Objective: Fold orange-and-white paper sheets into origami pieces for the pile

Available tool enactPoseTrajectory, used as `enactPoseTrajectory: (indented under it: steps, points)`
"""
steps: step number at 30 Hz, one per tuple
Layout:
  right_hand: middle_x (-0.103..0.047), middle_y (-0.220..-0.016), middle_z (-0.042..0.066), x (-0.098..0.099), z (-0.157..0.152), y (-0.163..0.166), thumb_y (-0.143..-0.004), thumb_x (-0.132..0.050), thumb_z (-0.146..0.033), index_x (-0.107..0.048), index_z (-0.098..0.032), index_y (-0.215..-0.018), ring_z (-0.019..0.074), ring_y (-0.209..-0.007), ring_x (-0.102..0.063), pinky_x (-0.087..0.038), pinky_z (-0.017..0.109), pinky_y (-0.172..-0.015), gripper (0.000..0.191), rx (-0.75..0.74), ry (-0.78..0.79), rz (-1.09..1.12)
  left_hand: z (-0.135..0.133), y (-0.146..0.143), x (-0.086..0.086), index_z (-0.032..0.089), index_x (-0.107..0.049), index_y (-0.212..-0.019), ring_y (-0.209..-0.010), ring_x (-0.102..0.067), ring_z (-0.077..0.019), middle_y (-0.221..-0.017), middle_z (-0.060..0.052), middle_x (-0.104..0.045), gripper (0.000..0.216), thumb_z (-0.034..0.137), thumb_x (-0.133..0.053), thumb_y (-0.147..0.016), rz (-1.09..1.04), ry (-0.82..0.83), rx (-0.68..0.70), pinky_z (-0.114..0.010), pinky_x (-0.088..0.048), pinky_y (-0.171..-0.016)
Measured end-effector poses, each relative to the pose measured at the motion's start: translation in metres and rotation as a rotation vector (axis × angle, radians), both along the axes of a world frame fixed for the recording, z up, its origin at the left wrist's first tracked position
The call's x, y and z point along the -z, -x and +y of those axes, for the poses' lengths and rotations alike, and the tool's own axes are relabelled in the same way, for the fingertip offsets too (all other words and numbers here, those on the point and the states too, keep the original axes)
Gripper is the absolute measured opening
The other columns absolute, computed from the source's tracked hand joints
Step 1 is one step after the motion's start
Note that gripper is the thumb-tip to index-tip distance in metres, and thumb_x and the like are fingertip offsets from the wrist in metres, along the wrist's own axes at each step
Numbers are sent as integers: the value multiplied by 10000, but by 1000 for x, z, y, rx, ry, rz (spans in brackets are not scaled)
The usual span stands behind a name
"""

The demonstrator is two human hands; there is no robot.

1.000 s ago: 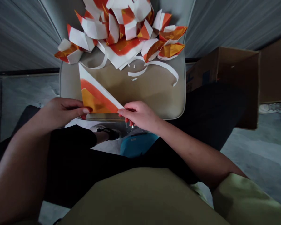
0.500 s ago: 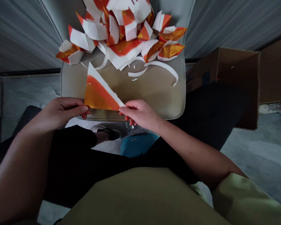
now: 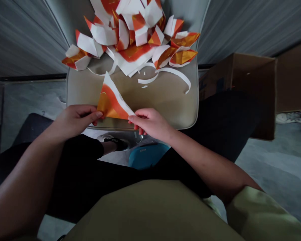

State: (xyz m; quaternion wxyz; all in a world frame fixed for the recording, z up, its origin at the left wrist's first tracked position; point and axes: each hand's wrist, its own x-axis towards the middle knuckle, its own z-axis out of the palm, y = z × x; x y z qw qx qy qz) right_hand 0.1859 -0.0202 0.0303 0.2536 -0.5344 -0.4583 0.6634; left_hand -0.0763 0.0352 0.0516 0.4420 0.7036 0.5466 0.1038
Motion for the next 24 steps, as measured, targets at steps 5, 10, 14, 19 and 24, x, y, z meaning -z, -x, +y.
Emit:
enactPoseTrajectory:
  steps: [5,10,14,19,24]
  points:
    - [-689,-820,-15,0,-2,4,-954,-642,-370,-671,-212,-1054,61,-462,-572,-432,194,-387,189,94,-28,-19,-2,0,6,211,-669,-682,-547,-440,-125,-606,9,-565,378,529,-585,-869,74,-92,-7,-264,-324,-512]
    - [-695,-853,-29,3,-3,9,-940,-640,-278,-594,-239,-1294,52,-412,-536,-436,199,-360,359,169,-76,-75,-9,-5,17,205,-750,-969,-631,-536,-140,-740,-4,-656,349,512,-596,-911,170,-309,-12,-274,-383,-604]
    - [-688,-830,-30,5,-3,11,-946,-629,-315,-613,-236,-1276,56,-416,-528,-441,205,-363,340,167,-115,-105,-17,-13,31,199,-690,-1224,-639,-550,-139,-798,0,-657,414,451,-657,-897,144,-431,-135,-268,-409,-607]
    - [-711,-926,8,11,-2,7,-927,-637,-314,-579,-255,-1374,101,-508,-574,-525,254,-422,454,178,-219,-193,-18,-15,41,210,-712,-982,-683,-576,-136,-871,-21,-648,154,340,-695,-901,-64,-561,-116,-270,-463,-610]
    - [-683,-1275,75,19,8,-15,-938,-597,-185,-597,-303,-1405,241,-994,-711,-632,462,-909,482,197,-844,-612,-17,-14,42,207,-723,-974,-918,-677,-196,-1040,-77,-706,110,250,-623,-954,-135,-691,59,-329,-555,-784]
